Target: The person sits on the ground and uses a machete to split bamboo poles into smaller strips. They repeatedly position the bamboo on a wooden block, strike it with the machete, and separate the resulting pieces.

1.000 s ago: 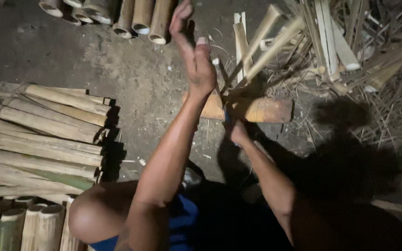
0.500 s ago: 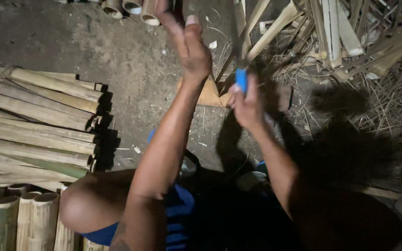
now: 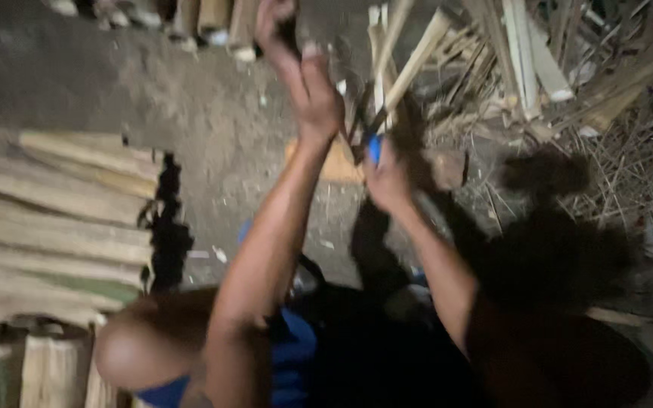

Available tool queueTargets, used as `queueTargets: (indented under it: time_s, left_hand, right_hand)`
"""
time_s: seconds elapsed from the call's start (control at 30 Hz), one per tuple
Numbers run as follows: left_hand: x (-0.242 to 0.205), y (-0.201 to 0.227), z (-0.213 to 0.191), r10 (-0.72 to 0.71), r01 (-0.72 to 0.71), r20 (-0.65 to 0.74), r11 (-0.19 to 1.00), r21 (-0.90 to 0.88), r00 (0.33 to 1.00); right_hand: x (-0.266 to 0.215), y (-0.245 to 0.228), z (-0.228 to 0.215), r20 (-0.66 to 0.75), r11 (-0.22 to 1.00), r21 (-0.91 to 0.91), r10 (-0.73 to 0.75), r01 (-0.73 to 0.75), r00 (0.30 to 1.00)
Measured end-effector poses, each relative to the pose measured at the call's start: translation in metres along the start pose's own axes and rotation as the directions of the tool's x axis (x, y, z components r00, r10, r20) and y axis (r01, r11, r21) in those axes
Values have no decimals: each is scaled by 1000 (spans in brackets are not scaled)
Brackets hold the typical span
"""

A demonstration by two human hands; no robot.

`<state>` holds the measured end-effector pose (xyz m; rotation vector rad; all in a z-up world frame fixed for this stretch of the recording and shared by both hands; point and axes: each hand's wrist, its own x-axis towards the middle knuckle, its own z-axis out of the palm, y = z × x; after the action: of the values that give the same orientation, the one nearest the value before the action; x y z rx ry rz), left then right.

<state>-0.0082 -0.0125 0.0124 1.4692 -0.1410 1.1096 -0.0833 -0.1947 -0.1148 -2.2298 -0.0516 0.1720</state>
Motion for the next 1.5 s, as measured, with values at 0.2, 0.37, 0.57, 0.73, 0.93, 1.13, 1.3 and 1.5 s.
queueTargets:
  time_s: [0.2,0.37,0.57,0.73,0.93,1.13,1.3,1.5]
  left_hand:
    - [0,10,3,6,-6,-22,999,-32,1000]
    - [4,6,11,59,-59,-4,998,-37,998]
    - [-4,-3,-30,-178,181,-62,982,59,982]
    - [-17,18,-74,-3,-20,58,926,378,998]
    - [-29,48,-79,-336,330,-6,927,-179,942]
    - [-25,59,-74,-206,223,171,971,-84,963]
    - [-30,71,-78,-317,316,265,948,49,911]
    - [-42,80,-85,-270,283,303,959,0,914]
  right_hand:
    - [-5,40,37,-188,981,22,-185,193,965]
    - [0,161,97,158,969,-206,173,-139,972]
    - [-44,196,102,-12,973,-227,39,-41,999]
    - [-84,208,93,-14,969,-221,110,-110,994]
    - [-40,228,33,-290,891,-234,318,-389,903]
    - [-78,146,-7,-160,992,-124,-59,39,985]
    - [-119,-2,-39,250,971,84,196,-223,948]
    - [-147,-100,-62,206,955,296,-71,7,976]
